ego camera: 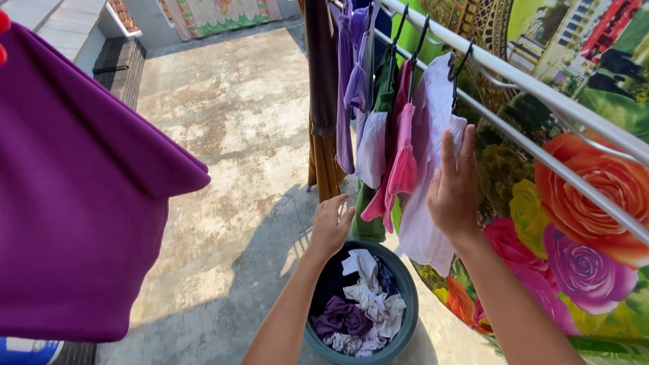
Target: The person is hanging wet laundry on various drying racks and hangers in an outdoor area.
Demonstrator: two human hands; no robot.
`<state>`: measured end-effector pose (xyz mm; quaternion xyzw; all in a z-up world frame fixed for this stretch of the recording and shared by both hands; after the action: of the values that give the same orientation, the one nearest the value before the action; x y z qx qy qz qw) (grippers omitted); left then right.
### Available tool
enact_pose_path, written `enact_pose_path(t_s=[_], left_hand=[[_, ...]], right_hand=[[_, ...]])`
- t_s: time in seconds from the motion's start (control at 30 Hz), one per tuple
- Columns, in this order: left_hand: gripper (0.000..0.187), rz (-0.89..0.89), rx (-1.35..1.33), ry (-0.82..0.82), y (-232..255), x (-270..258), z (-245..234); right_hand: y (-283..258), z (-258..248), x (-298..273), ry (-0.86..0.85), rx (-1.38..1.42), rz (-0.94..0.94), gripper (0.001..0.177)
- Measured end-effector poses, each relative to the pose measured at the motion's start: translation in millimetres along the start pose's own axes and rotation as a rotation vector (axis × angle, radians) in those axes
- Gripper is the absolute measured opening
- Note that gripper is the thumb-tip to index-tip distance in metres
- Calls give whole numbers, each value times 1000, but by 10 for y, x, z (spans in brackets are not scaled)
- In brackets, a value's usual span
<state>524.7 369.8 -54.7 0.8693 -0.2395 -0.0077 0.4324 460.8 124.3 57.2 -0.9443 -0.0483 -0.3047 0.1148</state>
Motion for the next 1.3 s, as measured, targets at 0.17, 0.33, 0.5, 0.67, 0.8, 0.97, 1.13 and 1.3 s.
enact_pose_path(t_s=[0.17,0.33,0.5,0.67,0.8,0.97,1.13,1.3], left_hand=[[42,-198,5,33,-525,-774,437],[42,-423,-33,12,-1317,-1569,1010],[40,-657,-148,-75,-2198,-2225,1854],[40,-783,-181,-126,-3090,-2764,2687],[41,-857,-230,-149,-3739,-3026,3156],[41,-829,-199,-104,-4534,-3194,3596],[41,-787,-172,-71,-4875,-3282,3753],[47,-815,-196,-122,-4622,-3312,3511]], right_hand=[[48,1019,-1232,-254,269,17,83],[41,2013,-2275,-598,351,41,88],[169,3155,-3295,-1166,252,214,74],[245,4284,-4185,-1344,322,266,59],[320,5249,-4863,-1346,366,187,50],[259,6032,-5164,-1433,363,276,50],[559,6687,-5751,-1347,398,290,59],[441,6340,-5503,-1304,769,774,34]])
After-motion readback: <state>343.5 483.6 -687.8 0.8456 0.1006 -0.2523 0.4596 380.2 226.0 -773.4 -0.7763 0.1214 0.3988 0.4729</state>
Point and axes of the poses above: each hand's wrist, its own x-axis towards the middle knuckle, its own z-axis out of the palm, y = z × x, the point moved 4 cm from there along x, towards the middle knuckle, and after that the axes turned 15 degrees about -y, right-handed, at the moved point
